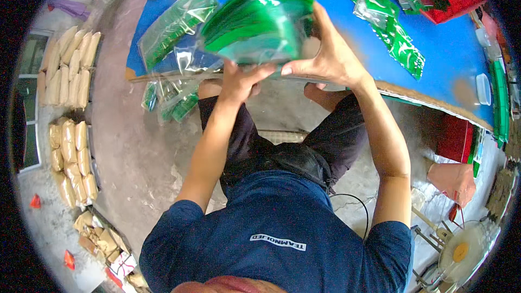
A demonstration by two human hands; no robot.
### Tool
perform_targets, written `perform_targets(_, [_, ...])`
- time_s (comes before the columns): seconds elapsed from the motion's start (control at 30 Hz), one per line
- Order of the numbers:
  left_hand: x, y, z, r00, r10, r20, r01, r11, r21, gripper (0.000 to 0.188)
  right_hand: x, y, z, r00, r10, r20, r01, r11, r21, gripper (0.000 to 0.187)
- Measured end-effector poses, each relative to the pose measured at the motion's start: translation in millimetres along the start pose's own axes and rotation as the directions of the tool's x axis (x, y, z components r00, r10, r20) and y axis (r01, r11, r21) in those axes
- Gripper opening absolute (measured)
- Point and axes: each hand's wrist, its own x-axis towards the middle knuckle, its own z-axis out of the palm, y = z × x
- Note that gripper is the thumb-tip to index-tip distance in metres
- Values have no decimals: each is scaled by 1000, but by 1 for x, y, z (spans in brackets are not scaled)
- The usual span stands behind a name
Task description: Organizing and stacking green plastic bags on a work table.
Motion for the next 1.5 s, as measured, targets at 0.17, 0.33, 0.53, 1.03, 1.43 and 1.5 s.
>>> perform_targets(0.17, [62, -31, -3, 962, 92, 258, -169, 940, 295, 104, 8, 53, 3, 998, 53, -30, -55, 995, -85, 126])
perform_targets(0.33, [70, -43, -9, 978, 4, 209, -47, 978, 202, 120, 11, 60, 20, 996, 25, -90, -25, 1000, -3, 116])
perform_targets(0.53, [78, -37, 7, 974, -121, 194, 159, 968, -195, 133, 19, 60, 11, 997, 0, -72, -5, 998, -60, 115])
perform_targets(1.03, [80, -56, -1, 939, -184, 289, 152, 980, 130, 91, 6, 67, 10, 994, -99, -37, 89, 973, -211, 117])
perform_targets(1.43, [44, -9, -2, 964, -140, 228, 129, 990, 61, 61, -23, 2, 18, 993, -81, -88, 45, 937, -348, 73])
perform_targets(1.5, [27, -3, 1, 958, -180, 223, 219, 962, -161, 69, -35, -5, 18, 993, 53, -101, -54, 999, -8, 71])
